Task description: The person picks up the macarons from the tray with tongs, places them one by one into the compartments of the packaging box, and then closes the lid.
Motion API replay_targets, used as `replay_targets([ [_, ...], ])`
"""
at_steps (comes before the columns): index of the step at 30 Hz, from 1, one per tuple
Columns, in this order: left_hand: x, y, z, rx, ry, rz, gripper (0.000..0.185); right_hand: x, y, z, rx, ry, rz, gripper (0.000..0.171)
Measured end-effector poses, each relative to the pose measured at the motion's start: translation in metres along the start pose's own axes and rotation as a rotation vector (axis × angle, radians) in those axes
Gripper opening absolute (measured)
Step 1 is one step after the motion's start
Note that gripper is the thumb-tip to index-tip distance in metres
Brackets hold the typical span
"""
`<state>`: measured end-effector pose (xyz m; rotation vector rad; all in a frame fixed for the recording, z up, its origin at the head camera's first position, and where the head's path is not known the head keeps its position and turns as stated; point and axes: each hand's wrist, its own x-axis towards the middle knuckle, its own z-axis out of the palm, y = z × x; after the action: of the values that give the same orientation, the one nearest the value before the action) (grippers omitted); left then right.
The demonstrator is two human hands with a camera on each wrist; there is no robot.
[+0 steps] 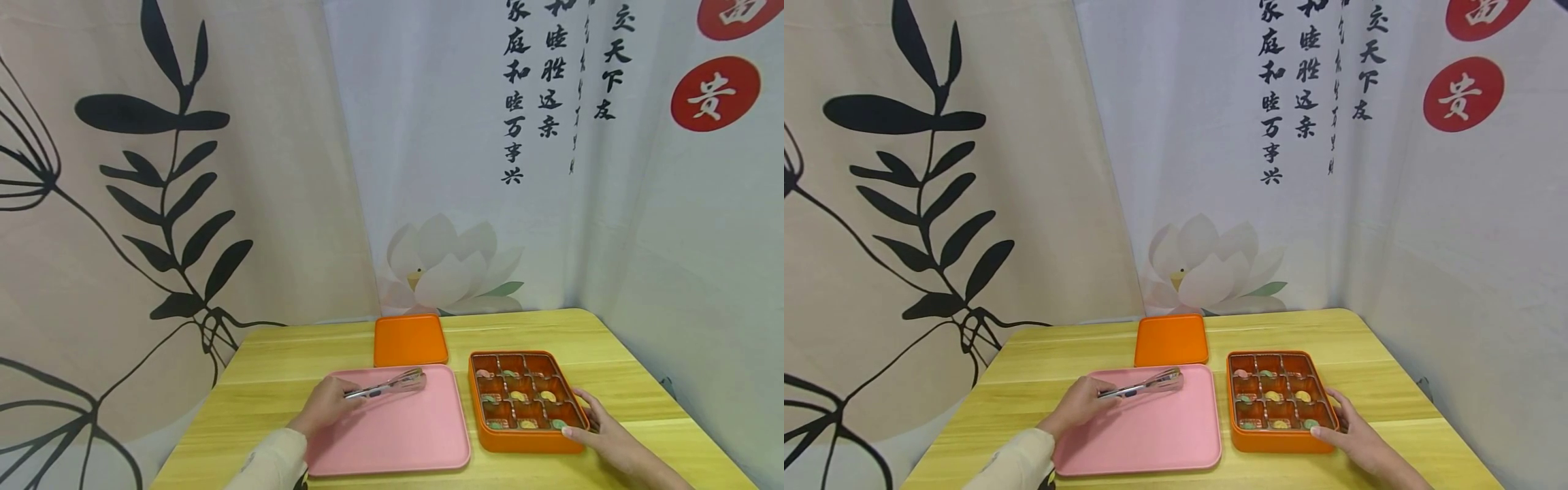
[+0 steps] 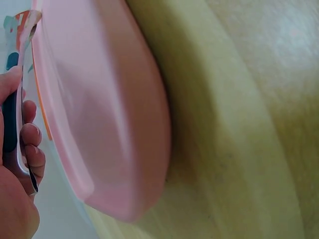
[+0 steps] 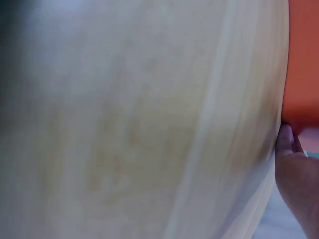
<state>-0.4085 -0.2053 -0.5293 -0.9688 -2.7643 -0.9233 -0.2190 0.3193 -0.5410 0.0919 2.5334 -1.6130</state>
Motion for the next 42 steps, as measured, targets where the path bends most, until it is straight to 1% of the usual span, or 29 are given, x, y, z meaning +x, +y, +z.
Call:
replay_targets([
  [9, 0.001, 0.003, -0.002, 0.010, -0.008, 0.006, 0.009, 0.000, -0.001, 0.000, -0.002, -0.001, -0.001, 0.083],
  [15, 0.003, 0.009, -0.007, 0.007, -0.016, 0.008, 0.008, -0.001, -0.002, 0.000, 0.007, -0.007, -0.014, 0.083],
  [25, 0.011, 0.019, -0.012, 0.009, -0.022, 0.035, 0.009, -0.001, -0.001, 0.001, 0.006, 0.000, -0.026, 0.082],
  [28, 0.013, 0.023, -0.014, -0.002, -0.021, 0.022, 0.015, -0.001, -0.001, 0.001, 0.010, -0.001, -0.028, 0.082],
  [31, 0.016, 0.028, -0.016, -0.028, -0.019, -0.007, 0.022, -0.001, 0.000, 0.001, 0.018, -0.003, -0.028, 0.082],
  [35, 0.021, 0.034, -0.018, -0.057, -0.027, -0.023, 0.025, -0.001, -0.001, 0.001, 0.013, 0.002, -0.024, 0.083],
  [38, 0.026, 0.040, -0.019, -0.062, -0.036, -0.007, 0.023, -0.002, -0.002, 0.001, 0.002, 0.007, -0.021, 0.083],
  [42, 0.033, 0.049, -0.018, -0.046, -0.038, 0.040, 0.015, -0.003, -0.003, 0.002, -0.001, 0.008, -0.024, 0.083],
])
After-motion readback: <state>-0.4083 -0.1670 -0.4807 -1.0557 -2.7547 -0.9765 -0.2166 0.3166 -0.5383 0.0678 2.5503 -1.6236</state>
